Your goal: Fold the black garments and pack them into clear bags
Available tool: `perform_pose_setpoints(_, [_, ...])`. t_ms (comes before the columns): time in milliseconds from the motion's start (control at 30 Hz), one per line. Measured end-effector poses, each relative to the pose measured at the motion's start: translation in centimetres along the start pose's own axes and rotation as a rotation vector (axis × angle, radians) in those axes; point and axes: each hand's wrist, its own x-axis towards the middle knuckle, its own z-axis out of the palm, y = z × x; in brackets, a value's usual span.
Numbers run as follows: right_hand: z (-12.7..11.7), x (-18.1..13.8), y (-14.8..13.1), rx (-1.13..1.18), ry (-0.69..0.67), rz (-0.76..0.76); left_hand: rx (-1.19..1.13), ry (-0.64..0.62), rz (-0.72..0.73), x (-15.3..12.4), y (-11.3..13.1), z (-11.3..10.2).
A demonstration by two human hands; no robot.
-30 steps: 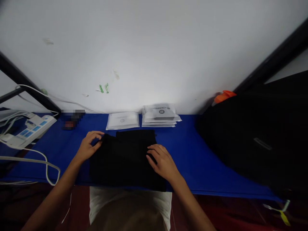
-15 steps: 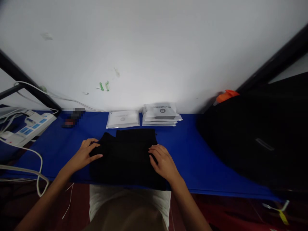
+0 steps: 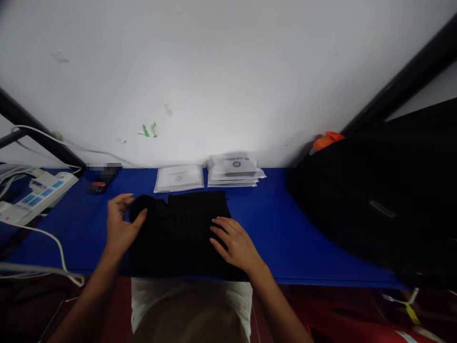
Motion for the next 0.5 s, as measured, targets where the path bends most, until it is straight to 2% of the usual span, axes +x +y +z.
perform_pose_setpoints(100, [0.0,0.0,0.0,0.008,-0.002,0.006,0.022,-0.408,0.191,-1.9,1.0,2.1])
perform_pose_setpoints(133, [0.0,-0.1,0.0,0.013,-0.001,0.011,0.03,-0.524,0.208,-2.4,1.1,2.4])
perform_pose_setpoints(167, [0.1,-0.1,0.1,0.017,-0.002,0.018,0.016,-0.581,0.201,-2.8,1.1,2.5])
perform_pose_setpoints(200, [0.1,-0.1,0.1,0.02,-0.003,0.025,-0.02,-0.572,0.179,-3.1,0.9,2.4])
perform_pose_setpoints(233, [0.1,-0.1,0.1,0.021,-0.005,0.032,-0.061,-0.504,0.151,-3.4,0.6,2.3])
perform_pose_setpoints(300, [0.1,-0.2,0.1,0.021,-0.011,0.045,-0.071,-0.275,0.09,-4.0,-0.3,2.0])
perform_pose_setpoints(367, [0.2,-0.2,0.2,0.021,-0.01,0.052,0.072,-0.089,0.011,-4.7,-1.2,1.8])
perform_pose_setpoints(433, [0.2,-0.2,0.2,0.024,-0.007,0.053,0.276,-0.083,-0.062,-5.4,-1.8,1.8])
perform_pose_setpoints(500, [0.2,-0.2,0.2,0.027,-0.006,0.054,0.395,-0.164,-0.088,-6.0,-2.0,1.8])
